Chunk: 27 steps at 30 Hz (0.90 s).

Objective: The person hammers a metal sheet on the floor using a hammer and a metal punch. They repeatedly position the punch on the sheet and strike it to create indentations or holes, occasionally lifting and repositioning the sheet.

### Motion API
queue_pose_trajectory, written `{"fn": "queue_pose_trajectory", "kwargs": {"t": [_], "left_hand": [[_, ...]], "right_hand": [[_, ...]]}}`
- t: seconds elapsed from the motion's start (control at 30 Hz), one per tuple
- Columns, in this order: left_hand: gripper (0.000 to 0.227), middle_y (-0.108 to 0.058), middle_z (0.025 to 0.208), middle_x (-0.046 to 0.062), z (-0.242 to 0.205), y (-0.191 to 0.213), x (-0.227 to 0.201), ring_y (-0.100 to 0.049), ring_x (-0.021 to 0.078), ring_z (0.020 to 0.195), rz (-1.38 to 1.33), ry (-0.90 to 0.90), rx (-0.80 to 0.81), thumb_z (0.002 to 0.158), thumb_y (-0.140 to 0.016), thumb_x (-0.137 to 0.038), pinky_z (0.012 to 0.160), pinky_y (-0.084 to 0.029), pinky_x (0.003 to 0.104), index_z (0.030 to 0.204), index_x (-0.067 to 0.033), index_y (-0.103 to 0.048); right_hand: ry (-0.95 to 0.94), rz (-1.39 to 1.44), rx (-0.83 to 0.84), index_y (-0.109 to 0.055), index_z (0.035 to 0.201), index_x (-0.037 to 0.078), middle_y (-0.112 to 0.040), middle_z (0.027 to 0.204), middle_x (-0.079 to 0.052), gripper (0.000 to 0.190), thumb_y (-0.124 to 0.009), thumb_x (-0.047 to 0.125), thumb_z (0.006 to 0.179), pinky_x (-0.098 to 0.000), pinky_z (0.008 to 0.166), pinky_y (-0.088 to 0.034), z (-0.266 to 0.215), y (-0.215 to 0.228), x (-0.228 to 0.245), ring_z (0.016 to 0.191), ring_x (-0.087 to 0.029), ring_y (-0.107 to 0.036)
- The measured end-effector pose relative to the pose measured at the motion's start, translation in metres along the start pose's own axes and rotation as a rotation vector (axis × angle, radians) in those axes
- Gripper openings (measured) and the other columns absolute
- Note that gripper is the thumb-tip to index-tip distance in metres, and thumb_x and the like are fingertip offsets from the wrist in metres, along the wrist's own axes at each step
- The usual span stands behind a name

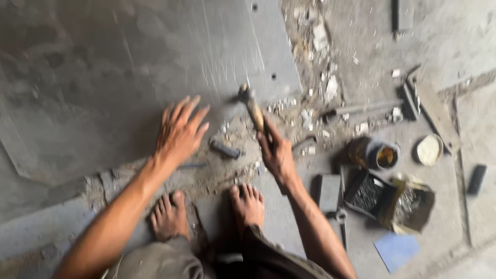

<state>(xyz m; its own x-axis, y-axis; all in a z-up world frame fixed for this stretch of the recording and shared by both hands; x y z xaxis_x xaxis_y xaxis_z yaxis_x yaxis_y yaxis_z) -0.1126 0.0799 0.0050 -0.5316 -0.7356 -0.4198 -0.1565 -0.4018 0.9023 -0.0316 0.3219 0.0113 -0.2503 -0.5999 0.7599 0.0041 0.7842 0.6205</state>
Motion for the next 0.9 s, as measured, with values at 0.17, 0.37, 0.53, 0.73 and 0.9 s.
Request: {"fn": "queue_pose_trajectory", "kwargs": {"t": [0.17,0.37,0.53,0.73,0.9], "left_hand": [[0.046,-0.052,0.150,0.017,0.035,-0.016,-0.001,-0.049,0.0332,0.138,0.035,-0.070,0.046,0.098,-0.064,-0.027,0.113,-0.035,0.060,0.140,-0.0088,-0.062],[0.047,-0.054,0.148,0.018,0.053,-0.030,0.006,-0.051,0.0346,0.135,-0.040,-0.064,0.043,0.096,-0.068,-0.024,0.114,-0.038,0.057,0.139,-0.0066,-0.062],[0.047,-0.056,0.143,0.018,0.068,-0.046,-0.004,-0.051,0.0353,0.132,-0.069,-0.067,0.056,0.088,-0.073,-0.023,0.106,-0.040,0.057,0.132,-0.0071,-0.066],[0.034,-0.060,0.137,0.015,0.099,-0.065,-0.025,-0.054,0.0326,0.129,-0.109,-0.096,-0.014,0.089,-0.078,-0.027,0.107,-0.042,0.056,0.117,-0.0085,-0.072],[0.030,-0.070,0.126,0.009,0.114,-0.081,-0.010,-0.060,0.0261,0.119,-0.192,-0.174,-0.136,0.090,-0.079,-0.026,0.106,-0.045,0.050,0.114,-0.0094,-0.077]], "right_hand": [[-0.058,0.193,-0.003,-0.037,0.159,0.018,-0.070,0.088,-0.009,0.058,-0.055,0.023,0.103,-0.0294,0.048,-0.053,-0.025,0.028,0.021,0.059,-0.012,-0.060],[0.005,0.153,-0.062,-0.038,0.159,0.013,-0.070,0.086,-0.009,0.056,-0.053,0.020,0.106,-0.0280,0.050,-0.052,-0.023,0.019,0.017,0.060,-0.012,-0.061],[0.175,0.020,-0.138,-0.045,0.159,0.008,-0.072,0.098,-0.006,0.053,-0.063,0.021,0.110,-0.0280,0.060,-0.053,-0.004,0.011,0.009,0.074,-0.011,-0.063],[-0.083,0.316,0.016,-0.038,0.147,0.005,-0.063,0.064,-0.003,0.067,-0.070,0.023,0.092,-0.0260,0.041,-0.044,-0.021,0.046,0.039,0.051,-0.009,-0.059],[-0.036,0.544,-0.013,-0.053,0.128,-0.001,-0.060,0.076,-0.002,0.042,-0.067,0.025,0.098,-0.0236,0.047,-0.047,-0.061,0.065,0.028,0.057,-0.008,-0.057]]}}
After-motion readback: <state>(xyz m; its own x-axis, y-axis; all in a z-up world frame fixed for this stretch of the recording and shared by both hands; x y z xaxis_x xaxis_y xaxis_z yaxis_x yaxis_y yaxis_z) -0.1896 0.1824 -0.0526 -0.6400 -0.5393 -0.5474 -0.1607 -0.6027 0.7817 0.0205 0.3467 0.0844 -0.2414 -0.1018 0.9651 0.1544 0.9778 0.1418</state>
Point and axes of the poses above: each hand's wrist, its own z-axis towards the middle knuckle, its own y-axis out of the back of the hand, x = y × z, the point moved 6 cm from there along z, towards the middle knuckle
